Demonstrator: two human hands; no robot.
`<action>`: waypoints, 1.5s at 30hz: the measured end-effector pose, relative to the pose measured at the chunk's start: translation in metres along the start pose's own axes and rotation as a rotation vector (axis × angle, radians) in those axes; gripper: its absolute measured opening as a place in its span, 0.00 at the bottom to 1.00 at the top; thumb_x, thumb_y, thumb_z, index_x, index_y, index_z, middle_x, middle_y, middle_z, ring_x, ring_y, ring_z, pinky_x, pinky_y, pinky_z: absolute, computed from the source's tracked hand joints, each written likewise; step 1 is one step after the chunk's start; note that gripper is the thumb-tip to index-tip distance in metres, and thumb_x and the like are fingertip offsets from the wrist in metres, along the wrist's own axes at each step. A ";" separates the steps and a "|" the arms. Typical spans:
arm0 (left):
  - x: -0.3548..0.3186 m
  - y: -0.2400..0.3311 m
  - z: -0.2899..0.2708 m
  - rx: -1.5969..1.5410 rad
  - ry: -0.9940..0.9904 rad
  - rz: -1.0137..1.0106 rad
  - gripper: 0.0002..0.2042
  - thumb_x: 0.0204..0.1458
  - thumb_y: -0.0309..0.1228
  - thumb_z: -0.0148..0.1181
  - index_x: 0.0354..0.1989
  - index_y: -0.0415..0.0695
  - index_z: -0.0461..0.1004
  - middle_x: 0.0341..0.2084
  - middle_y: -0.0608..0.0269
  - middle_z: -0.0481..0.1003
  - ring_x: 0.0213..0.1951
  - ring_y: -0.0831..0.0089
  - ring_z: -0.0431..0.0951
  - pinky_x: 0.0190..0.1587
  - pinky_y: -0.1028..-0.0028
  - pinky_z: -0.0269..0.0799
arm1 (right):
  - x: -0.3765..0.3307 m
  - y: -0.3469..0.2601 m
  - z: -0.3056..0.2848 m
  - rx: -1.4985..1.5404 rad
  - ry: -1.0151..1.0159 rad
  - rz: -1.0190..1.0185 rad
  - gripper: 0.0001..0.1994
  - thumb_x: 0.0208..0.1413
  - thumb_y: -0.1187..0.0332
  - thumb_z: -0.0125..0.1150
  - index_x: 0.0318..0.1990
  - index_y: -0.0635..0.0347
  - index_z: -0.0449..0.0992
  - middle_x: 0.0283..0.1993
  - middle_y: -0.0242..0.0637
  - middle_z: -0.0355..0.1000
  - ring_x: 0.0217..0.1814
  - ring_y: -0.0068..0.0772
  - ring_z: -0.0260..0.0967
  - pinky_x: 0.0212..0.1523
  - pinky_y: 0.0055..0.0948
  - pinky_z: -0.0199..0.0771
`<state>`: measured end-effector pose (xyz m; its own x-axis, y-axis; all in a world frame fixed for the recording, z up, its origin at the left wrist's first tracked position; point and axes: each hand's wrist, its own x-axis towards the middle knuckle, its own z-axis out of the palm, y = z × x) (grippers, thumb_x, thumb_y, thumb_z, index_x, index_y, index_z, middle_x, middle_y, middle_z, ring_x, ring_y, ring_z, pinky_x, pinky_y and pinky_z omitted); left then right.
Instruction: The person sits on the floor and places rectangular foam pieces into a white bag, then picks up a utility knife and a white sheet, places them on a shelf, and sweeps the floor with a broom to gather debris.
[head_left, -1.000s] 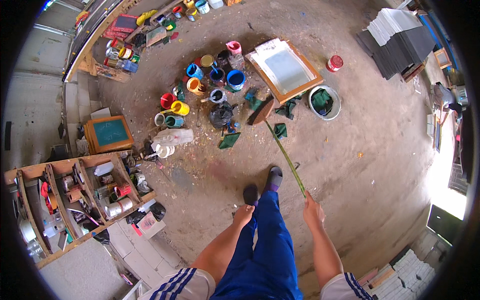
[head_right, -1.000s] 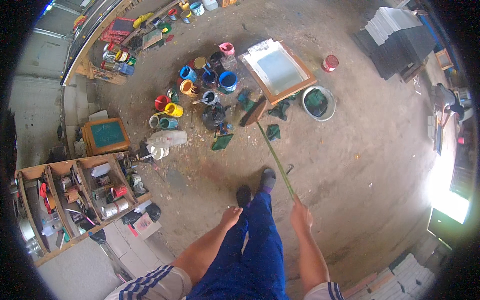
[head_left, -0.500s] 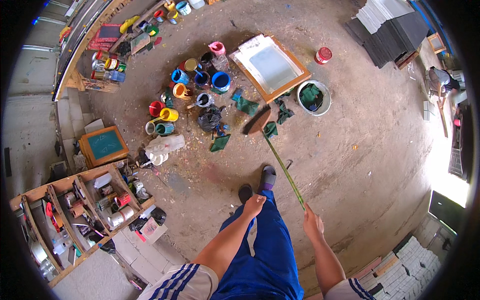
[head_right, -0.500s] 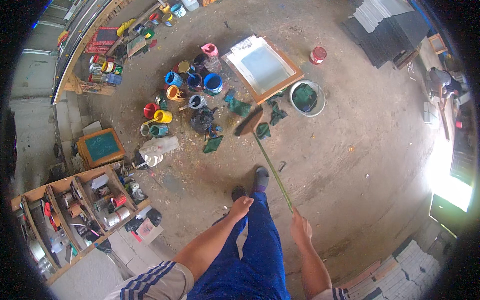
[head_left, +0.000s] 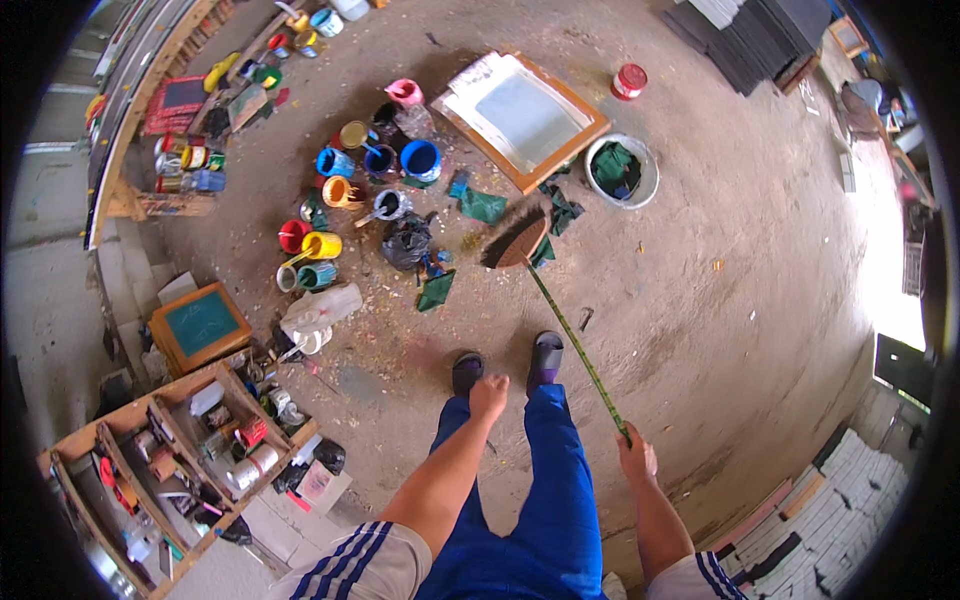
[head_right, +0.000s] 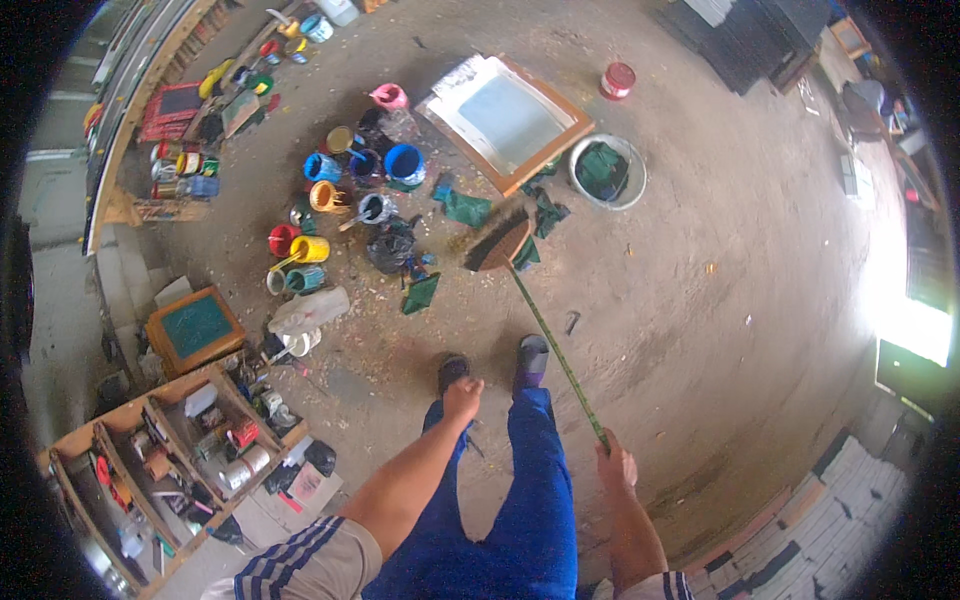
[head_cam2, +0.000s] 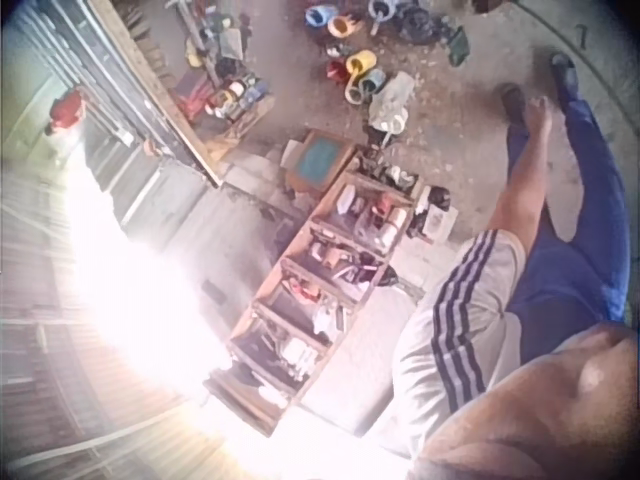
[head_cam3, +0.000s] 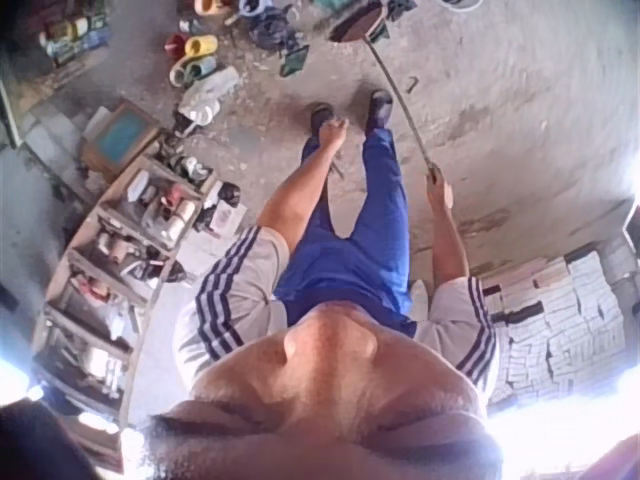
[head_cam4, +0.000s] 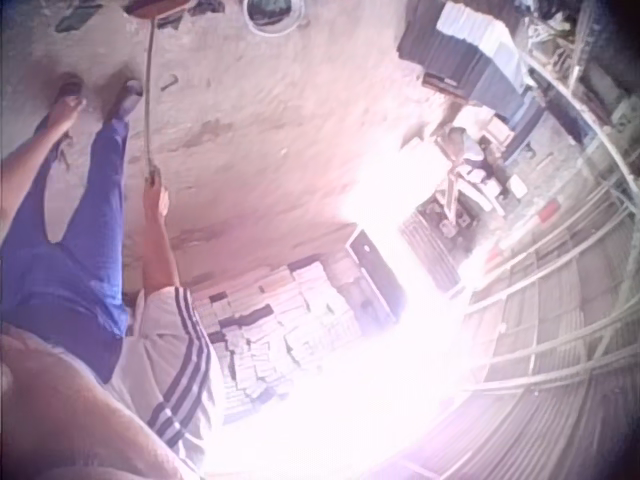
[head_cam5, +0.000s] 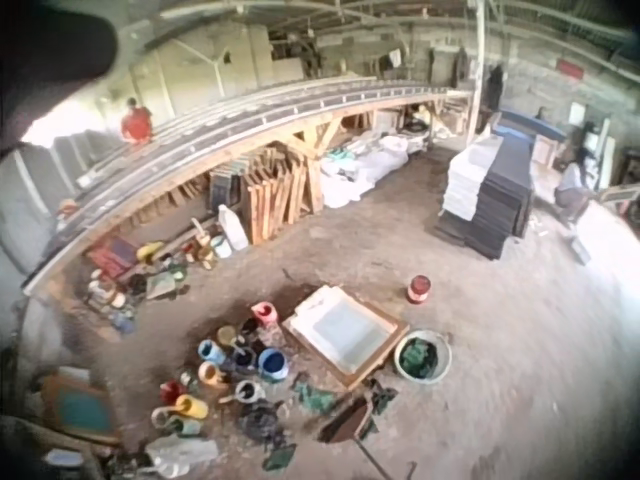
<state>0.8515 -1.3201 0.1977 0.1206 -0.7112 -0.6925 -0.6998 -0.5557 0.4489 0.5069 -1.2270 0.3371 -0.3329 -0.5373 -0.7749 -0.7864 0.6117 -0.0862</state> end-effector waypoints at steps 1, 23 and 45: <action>0.024 0.007 -0.006 0.050 -0.008 -0.028 0.21 0.58 0.49 0.58 0.37 0.39 0.82 0.41 0.46 0.81 0.47 0.47 0.80 0.52 0.54 0.73 | 0.007 0.015 0.013 -0.032 0.013 0.008 0.19 0.64 0.51 0.54 0.60 0.37 0.72 0.39 0.53 0.79 0.43 0.62 0.77 0.43 0.57 0.75; 0.572 -0.005 0.043 0.054 0.731 0.198 0.16 0.53 0.39 0.69 0.39 0.38 0.81 0.35 0.47 0.82 0.38 0.52 0.83 0.43 0.58 0.76 | 0.224 0.199 0.308 0.207 0.296 0.077 0.26 0.56 0.45 0.64 0.24 0.61 0.70 0.19 0.45 0.65 0.19 0.47 0.64 0.24 0.44 0.62; 0.591 0.185 0.126 0.707 0.517 0.653 0.19 0.55 0.34 0.63 0.56 0.52 0.75 0.58 0.56 0.73 0.57 0.52 0.74 0.58 0.54 0.69 | 0.240 0.220 0.333 0.341 0.341 0.325 0.22 0.59 0.51 0.60 0.22 0.60 0.72 0.19 0.49 0.62 0.19 0.47 0.62 0.25 0.44 0.62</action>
<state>0.7049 -1.7884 -0.1996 -0.2552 -0.9659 -0.0435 -0.9628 0.2497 0.1029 0.4269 -1.0277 -0.0762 -0.7224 -0.4131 -0.5546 -0.4228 0.8984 -0.1185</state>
